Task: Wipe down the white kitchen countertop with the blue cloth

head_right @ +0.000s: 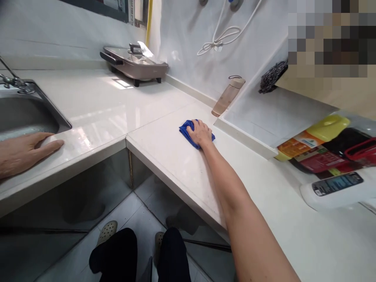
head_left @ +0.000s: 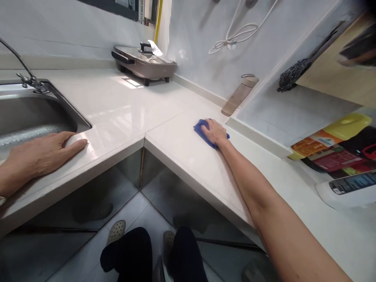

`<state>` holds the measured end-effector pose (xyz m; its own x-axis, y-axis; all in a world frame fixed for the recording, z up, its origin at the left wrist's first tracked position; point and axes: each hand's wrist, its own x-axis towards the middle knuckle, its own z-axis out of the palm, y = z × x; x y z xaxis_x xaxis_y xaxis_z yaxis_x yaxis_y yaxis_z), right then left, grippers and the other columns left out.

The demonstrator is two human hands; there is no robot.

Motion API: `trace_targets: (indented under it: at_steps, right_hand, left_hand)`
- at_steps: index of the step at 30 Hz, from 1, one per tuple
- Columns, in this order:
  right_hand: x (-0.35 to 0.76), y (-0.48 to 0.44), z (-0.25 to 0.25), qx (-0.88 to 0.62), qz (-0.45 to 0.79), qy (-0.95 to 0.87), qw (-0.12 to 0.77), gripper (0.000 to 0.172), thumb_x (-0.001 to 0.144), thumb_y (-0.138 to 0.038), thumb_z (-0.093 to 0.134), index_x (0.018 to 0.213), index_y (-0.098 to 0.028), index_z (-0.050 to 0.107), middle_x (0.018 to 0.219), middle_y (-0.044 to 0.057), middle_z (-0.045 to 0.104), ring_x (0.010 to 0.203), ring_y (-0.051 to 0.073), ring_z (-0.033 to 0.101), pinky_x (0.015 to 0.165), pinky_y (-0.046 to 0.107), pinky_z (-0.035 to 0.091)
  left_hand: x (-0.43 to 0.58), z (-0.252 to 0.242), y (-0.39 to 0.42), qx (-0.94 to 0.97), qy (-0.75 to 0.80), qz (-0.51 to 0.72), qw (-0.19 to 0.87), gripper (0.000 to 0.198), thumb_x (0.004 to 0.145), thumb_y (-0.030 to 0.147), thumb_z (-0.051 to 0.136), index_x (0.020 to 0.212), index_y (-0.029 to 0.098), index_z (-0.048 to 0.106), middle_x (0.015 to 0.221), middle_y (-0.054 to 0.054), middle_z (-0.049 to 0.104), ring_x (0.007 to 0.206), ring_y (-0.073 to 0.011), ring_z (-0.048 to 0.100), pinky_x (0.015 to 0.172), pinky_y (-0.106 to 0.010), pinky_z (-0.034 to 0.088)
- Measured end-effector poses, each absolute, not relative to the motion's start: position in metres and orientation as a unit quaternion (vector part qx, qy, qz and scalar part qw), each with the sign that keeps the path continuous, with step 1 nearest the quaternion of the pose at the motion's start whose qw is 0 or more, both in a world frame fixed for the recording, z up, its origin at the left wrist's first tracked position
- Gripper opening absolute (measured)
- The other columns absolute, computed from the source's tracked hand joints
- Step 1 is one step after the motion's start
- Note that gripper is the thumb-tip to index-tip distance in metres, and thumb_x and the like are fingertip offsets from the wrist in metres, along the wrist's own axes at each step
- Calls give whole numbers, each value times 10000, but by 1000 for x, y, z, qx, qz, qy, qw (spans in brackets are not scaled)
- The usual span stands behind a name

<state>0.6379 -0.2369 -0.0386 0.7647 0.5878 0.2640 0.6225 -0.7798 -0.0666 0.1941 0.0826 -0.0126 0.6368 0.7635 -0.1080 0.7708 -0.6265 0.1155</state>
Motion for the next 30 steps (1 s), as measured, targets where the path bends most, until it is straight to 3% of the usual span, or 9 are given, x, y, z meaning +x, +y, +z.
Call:
trace_targets:
  at_steps: [3,8,22,30]
  right_hand:
    - [646,-243,-40,-950,-114,-279,86,573,1014,-532,303,1465,-247,512,1526,131,515,1375,352,475,1142,589,382]
    - [648,-269,-38,-975,-91,-185,84,604,1009,-569,304,1487,-252,494,1546,146,484,1399,371,457,1150,599,364]
    - [595,-397,-36,-989,-88,-110,53,634,1020,-540,278,1535,-217,461,1582,149,465,1436,373,449,1179,614,352]
    - [546,-452,-51,-986,-115,-120,24,652,1022,-551,239,1545,-226,454,1609,129,446,1464,320,437,1194,539,366]
  left_hand:
    - [197,-2,68,885,453,-53,91,951,867,830,110,1546,248,432,1526,-125,530,1311,-425,526,1058,-612,437]
    - [194,-1,68,891,438,-47,112,941,886,819,151,1559,218,417,1561,-144,493,1356,-430,492,1088,-605,416]
    - [191,10,55,898,418,-32,134,914,902,767,178,1517,155,465,1527,-200,517,1335,-473,504,1064,-666,410]
    - [190,-3,65,908,406,10,106,930,891,774,180,1496,152,514,1459,-213,584,1247,-463,576,1010,-694,457]
